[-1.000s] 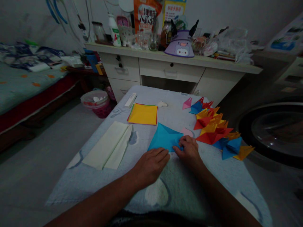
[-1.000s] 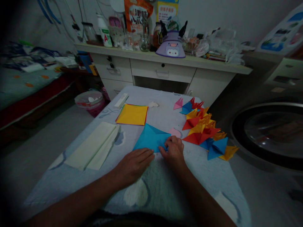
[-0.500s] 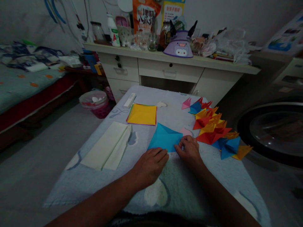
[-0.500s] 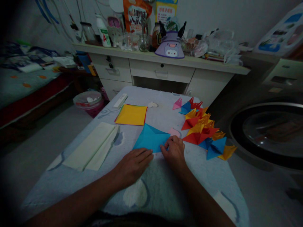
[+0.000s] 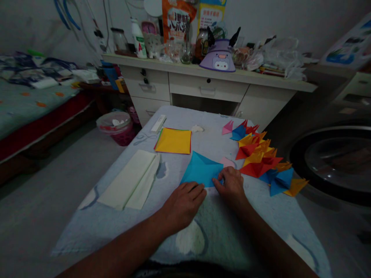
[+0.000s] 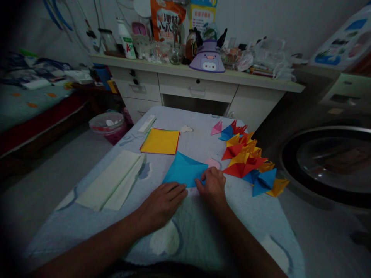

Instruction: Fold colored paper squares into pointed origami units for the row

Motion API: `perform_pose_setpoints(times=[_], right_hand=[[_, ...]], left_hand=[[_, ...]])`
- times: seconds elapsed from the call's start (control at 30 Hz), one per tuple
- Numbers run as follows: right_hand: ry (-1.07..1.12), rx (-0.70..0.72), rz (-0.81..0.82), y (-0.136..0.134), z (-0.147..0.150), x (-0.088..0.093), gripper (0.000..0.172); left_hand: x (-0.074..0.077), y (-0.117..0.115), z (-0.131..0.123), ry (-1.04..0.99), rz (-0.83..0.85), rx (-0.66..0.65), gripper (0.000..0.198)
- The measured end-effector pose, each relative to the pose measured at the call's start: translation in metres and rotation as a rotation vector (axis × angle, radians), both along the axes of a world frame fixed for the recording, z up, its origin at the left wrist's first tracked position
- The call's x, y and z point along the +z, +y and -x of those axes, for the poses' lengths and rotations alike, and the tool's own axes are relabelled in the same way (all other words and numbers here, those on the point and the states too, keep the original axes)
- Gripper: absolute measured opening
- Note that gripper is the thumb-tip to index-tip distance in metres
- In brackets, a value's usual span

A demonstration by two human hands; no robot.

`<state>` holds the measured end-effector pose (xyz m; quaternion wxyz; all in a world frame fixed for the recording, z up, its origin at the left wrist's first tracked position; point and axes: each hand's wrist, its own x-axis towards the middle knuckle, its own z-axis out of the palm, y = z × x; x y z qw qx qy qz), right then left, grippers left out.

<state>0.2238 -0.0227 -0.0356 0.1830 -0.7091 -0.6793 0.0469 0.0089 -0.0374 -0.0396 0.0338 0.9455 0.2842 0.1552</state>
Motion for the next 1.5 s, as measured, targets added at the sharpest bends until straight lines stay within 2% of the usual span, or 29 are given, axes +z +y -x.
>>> perform_pose_setpoints(times=[0.13,0.2,0.3,0.37,0.53,0.67,0.83,0.97,1.2,1.37,1.5], right_hand=[[-0.048,0.046,-0.128,-0.005,0.004,0.003,0.021],[-0.041,0.192,-0.159,-0.008,0.007,0.006,0.019],[0.014,0.453,-0.104,-0.01,0.013,0.008,0.02],[0.049,0.527,-0.041,-0.009,0.017,0.008,0.022],[0.053,0.483,0.05,-0.006,0.02,0.003,0.02],[0.084,0.483,0.09,-0.004,0.016,0.003,0.02],[0.091,0.462,0.204,0.003,0.018,0.015,0.018],[-0.033,0.32,0.278,0.007,0.038,0.028,0.023],[-0.271,0.136,0.23,0.003,0.071,0.031,0.056],[-0.25,0.172,0.168,-0.002,0.065,0.026,0.047],[-0.191,0.186,0.149,-0.003,0.052,0.024,0.04]], left_hand=[[0.002,0.0,-0.001,0.007,0.001,0.007,0.034],[0.004,0.0,-0.002,0.019,0.012,0.009,0.033],[0.006,0.0,-0.003,0.031,0.043,0.018,0.031],[0.007,0.001,-0.004,0.035,0.06,0.026,0.031],[0.006,-0.001,-0.001,0.047,0.044,0.03,0.027],[0.005,-0.008,0.009,0.056,-0.014,0.083,0.026],[0.006,-0.018,0.023,0.063,-0.03,0.174,0.023],[0.007,-0.021,0.029,0.07,-0.026,0.215,0.023],[0.012,-0.024,0.031,0.092,0.007,0.294,0.025],[0.014,-0.022,0.031,0.091,0.05,0.303,0.039],[0.017,-0.017,0.034,0.104,0.077,0.288,0.041]])
